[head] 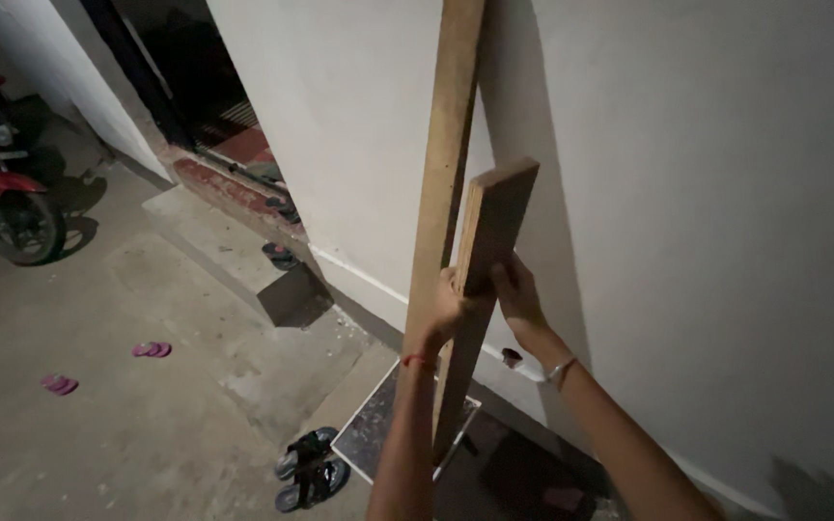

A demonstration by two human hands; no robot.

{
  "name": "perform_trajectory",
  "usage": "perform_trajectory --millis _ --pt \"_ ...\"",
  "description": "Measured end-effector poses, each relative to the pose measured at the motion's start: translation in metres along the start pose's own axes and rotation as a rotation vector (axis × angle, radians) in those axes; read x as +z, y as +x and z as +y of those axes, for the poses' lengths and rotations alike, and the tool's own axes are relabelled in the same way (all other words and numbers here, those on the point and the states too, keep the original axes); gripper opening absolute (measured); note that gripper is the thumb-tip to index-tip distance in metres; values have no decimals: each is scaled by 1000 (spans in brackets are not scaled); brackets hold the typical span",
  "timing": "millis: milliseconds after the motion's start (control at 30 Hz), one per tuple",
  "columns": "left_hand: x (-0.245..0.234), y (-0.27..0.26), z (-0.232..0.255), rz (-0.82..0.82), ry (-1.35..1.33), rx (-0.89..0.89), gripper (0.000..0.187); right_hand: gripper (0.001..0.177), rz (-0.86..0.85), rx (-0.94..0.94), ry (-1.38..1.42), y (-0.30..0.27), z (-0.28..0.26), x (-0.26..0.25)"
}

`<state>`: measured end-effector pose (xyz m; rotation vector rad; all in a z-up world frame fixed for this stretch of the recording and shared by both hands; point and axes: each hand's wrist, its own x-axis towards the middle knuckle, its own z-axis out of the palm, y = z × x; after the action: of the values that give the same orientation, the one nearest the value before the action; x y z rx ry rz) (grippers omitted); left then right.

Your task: The person sands a long wooden plank using a sanding block. They hold the plank vertically against a wall and rub the sanding block along its length, then rotate the plank to sand different sides. The person also briefly handles a smaller piece of wood.

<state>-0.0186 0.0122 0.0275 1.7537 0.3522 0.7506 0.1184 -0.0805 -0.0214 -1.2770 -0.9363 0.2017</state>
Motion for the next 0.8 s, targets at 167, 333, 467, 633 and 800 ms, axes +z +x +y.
perform_trajectory --millis 167,333,467,633,800 --pt "-8 9 -15 -86 -90 40 28 62 22 50 -38 7 -5 14" --pt "-8 23 -31 -42 -211 26 23 63 -33 112 87 14 -23 24" --pt "-15 28 -17 -49 -181 73 24 58 -65 165 152 21 -27 31" --pt "-16 20 -3 3 -182 57 27 54 11 194 120 27 -20 36" --pt "-14 21 1 17 -164 60 29 51 58 183 154 29 -8 38"
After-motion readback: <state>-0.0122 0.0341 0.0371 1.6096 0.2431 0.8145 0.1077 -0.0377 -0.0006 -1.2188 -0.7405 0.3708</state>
